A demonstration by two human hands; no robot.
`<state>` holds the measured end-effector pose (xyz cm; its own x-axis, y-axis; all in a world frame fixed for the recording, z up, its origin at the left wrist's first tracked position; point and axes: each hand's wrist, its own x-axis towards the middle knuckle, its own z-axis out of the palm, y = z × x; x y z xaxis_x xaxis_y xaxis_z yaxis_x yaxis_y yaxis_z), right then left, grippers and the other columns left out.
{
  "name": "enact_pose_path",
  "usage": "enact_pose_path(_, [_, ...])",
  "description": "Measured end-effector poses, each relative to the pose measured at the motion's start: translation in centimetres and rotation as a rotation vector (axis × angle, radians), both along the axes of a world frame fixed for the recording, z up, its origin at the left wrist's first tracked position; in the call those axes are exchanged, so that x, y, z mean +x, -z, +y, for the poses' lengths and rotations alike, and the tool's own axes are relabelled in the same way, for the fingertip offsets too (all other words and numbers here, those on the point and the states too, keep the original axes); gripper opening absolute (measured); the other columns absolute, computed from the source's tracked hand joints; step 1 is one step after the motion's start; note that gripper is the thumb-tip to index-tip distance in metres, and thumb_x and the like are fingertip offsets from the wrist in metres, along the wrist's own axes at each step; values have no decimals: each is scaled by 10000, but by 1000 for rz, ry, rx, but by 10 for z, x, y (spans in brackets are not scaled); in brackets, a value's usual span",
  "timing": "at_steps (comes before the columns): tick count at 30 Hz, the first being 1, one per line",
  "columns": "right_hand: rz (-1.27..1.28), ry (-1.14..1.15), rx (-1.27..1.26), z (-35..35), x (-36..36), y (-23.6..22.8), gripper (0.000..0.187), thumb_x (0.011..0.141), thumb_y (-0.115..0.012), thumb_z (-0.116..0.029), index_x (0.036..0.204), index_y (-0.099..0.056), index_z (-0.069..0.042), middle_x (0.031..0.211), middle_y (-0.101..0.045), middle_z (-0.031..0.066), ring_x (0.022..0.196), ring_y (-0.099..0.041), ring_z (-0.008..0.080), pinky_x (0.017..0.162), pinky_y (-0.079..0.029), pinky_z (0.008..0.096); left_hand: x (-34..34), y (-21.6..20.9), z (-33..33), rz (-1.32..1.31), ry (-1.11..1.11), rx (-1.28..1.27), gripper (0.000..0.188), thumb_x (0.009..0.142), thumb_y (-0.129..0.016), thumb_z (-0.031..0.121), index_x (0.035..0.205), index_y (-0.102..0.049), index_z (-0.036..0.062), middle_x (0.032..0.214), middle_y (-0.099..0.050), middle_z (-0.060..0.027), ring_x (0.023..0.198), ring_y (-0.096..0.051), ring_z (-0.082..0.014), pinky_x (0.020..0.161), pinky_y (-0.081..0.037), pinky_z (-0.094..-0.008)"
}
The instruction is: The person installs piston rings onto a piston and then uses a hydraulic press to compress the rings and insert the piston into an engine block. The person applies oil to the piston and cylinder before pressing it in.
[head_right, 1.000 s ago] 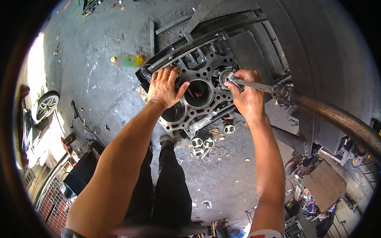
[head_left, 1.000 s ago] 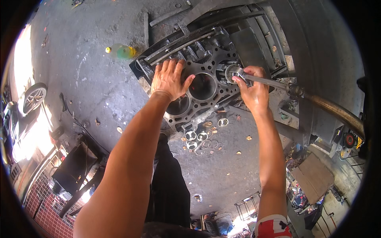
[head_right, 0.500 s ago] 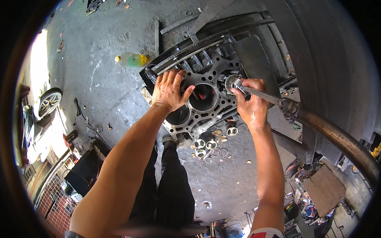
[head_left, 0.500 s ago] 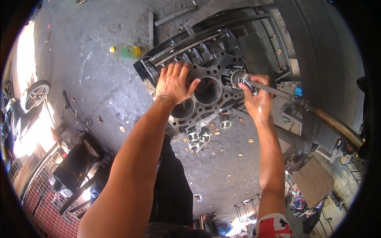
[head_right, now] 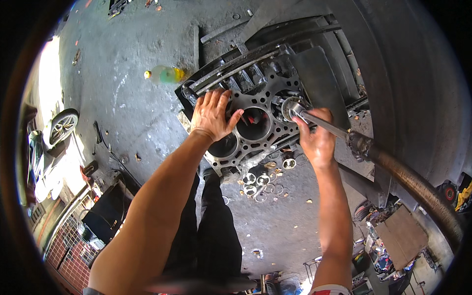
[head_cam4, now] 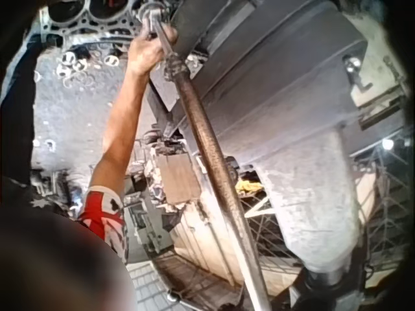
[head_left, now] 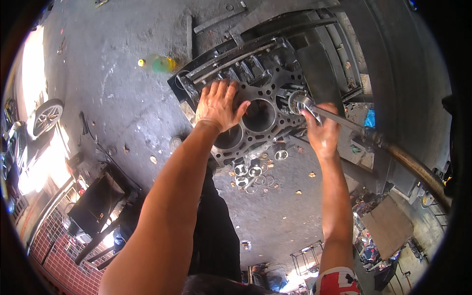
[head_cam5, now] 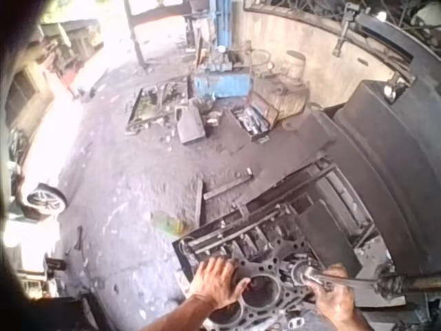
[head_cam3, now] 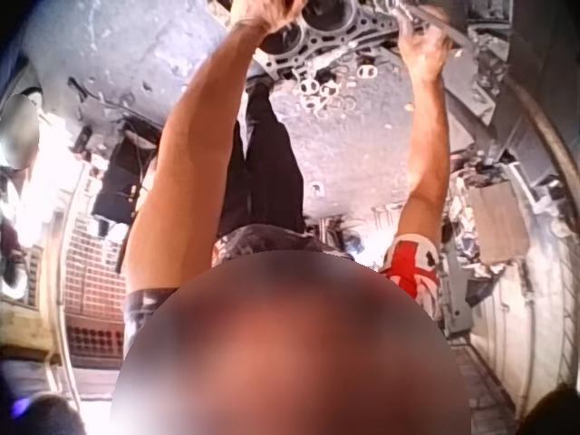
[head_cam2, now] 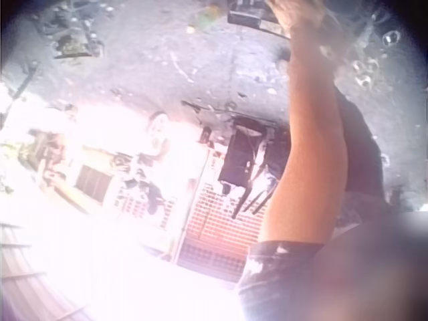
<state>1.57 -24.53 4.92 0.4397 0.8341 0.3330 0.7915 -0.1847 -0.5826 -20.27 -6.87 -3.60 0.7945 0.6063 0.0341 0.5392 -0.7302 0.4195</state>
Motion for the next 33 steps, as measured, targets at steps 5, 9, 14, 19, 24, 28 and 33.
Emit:
enact_pose_path(5, [-74, -20, -39, -5, 2, -6, 399, 805, -862, -81, 1074, -575, -12, 1016, -665, 147, 898, -659, 318, 772, -546, 403, -1, 1, 0, 6, -7, 6, 667, 922, -595, 590, 1339, -592, 69, 1310, -589, -149, 1210, -552, -323, 1032, -417, -456])
enact_pose_path(9, [0, -72, -52, 1, -3, -12, 366, 834, -764, 47, 1149, -583, 1, 1166, -692, 174, 1051, -668, 337, 920, -541, 406, 0, 0, 2, 61, -4, -47, 672, 927, -585, 595, 1346, -592, 70, 1320, -581, -156, 1225, -548, -325, 1029, -421, -466])
enact_pose_path(14, [120, -94, 7, 5, -4, -6, 400, 832, -704, 120, 1169, -534, -16, 1159, -685, 181, 1048, -653, 338, 916, -535, 421, 0, -3, 2, 37, -10, -59, 676, 924, -596, 590, 1353, -585, 69, 1322, -575, -158, 1227, -546, -333, 1029, -425, -479])
enact_pose_path(19, [66, -133, 20, 5, 3, -1, 394, 822, -728, 115, 1129, -527, -27, 1106, -670, 183, 998, -650, 336, 864, -538, 422, 0, -2, 3, 8, -7, -54, 663, 918, -618, 573, 1343, -586, 65, 1318, -579, -151, 1215, -551, -336, 1023, -431, -477])
enact_pose_path(24, [67, -120, 29, 9, 2, -4, 397, 807, -771, 89, 1104, -538, -33, 1094, -680, 172, 984, -654, 326, 836, -537, 408, 1, -2, 2, 24, -10, -71, 665, 914, -623, 573, 1336, -586, 60, 1296, -595, -152, 1198, -561, -336, 1007, -435, -468])
enact_pose_path(28, [78, -96, -10, 7, 0, -10, 424, 808, -766, 91, 1164, -570, -29, 1152, -696, 154, 1007, -655, 306, 881, -540, 394, 1, -3, 3, 12, -6, -74, 687, 914, -621, 573, 1348, -571, 43, 1290, -603, -160, 1187, -565, -339, 997, -435, -469])
enact_pose_path(33, [103, -110, -92, 5, 2, -13, 389, 852, -707, 93, 1193, -572, -33, 1167, -680, 148, 1054, -635, 314, 922, -527, 409, 1, -5, 5, 17, -6, -128, 684, 932, -600, 549, 1370, -548, 26, 1362, -572, -170, 1253, -534, -333, 1031, -413, -480])
